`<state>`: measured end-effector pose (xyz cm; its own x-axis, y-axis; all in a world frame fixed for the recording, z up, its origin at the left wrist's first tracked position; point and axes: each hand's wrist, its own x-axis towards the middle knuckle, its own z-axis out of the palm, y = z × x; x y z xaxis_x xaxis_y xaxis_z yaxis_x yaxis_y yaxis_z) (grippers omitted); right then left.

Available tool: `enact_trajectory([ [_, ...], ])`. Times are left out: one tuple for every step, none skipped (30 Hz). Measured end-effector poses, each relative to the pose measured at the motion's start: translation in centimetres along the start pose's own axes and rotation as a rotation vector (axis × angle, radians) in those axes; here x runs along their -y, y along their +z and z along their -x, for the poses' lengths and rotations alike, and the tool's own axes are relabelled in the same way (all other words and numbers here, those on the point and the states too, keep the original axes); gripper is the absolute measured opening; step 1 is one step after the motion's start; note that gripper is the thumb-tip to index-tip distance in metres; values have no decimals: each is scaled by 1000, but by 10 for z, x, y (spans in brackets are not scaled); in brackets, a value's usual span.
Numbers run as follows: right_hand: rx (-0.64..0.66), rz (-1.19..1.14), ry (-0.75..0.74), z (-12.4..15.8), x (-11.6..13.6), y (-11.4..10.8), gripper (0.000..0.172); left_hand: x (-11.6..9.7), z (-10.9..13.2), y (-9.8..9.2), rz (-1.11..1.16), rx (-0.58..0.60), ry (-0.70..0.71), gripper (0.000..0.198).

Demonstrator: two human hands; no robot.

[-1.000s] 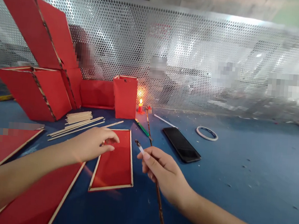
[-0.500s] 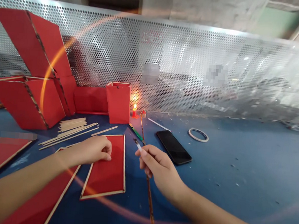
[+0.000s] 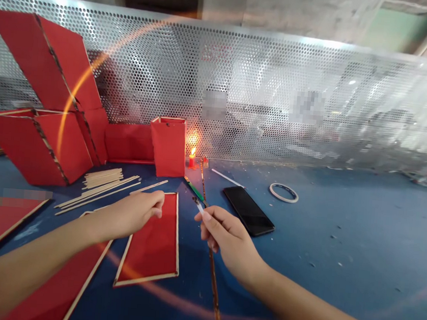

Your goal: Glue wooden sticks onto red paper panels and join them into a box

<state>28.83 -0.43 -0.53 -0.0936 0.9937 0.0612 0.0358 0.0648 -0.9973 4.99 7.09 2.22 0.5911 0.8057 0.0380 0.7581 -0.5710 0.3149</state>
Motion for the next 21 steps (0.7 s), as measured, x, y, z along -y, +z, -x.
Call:
enact_trajectory([
  [0,-7,2,0,0,0,40,0,0,0,22,-13,3,12],
  [0,-13,4,-1,-1,1,41,-1,-1,-1,44,-28,5,11],
  [2,-18,7,-1,-2,1,42,-2,-1,-2,66,-43,6,10],
  [8,-22,9,-1,-3,1,43,-3,0,-3,90,-58,7,9],
  [13,-24,11,-1,-4,2,43,-4,0,-5,116,-71,8,8],
  [20,-20,15,0,-4,2,44,-5,1,-7,142,-83,8,8],
  [25,-13,20,0,-5,3,45,-7,2,-10,167,-92,7,8],
  [30,-4,23,0,-6,4,46,-9,3,-13,188,-101,5,8],
  [37,8,27,0,-6,5,47,-10,4,-17,202,-114,1,7],
  [45,27,23,0,-7,6,47,-12,5,-20,210,-129,-6,7],
  [49,52,9,1,-7,7,46,-14,6,-23,215,-147,-15,8],
  [48,81,-13,1,-7,8,46,-15,7,-27,216,-165,-24,9],
  [39,110,-41,0,-7,10,47,-17,8,-29,218,-181,-31,10],
  [26,137,-68,0,-7,11,48,-18,8,-32,220,-194,-36,11],
  [11,152,-88,0,-8,13,48,-19,9,-34,224,-203,-38,11],
  [-2,151,-97,-1,-8,14,49,-20,9,-35,228,-213,-36,11],
  [-10,137,-96,-1,-9,15,49,-21,10,-36,225,-223,-25,10],
  [-10,116,-92,-2,-11,16,48,-21,11,-37,211,-238,-3,9],
  [-9,90,-89,-2,-12,16,48,-22,11,-37,179,-261,28,8],
  [-7,65,-87,-3,-14,16,47,-22,12,-38,130,-290,64,8],
  [-4,48,-86,-3,-15,16,46,-23,13,-38,67,-325,99,10],
])
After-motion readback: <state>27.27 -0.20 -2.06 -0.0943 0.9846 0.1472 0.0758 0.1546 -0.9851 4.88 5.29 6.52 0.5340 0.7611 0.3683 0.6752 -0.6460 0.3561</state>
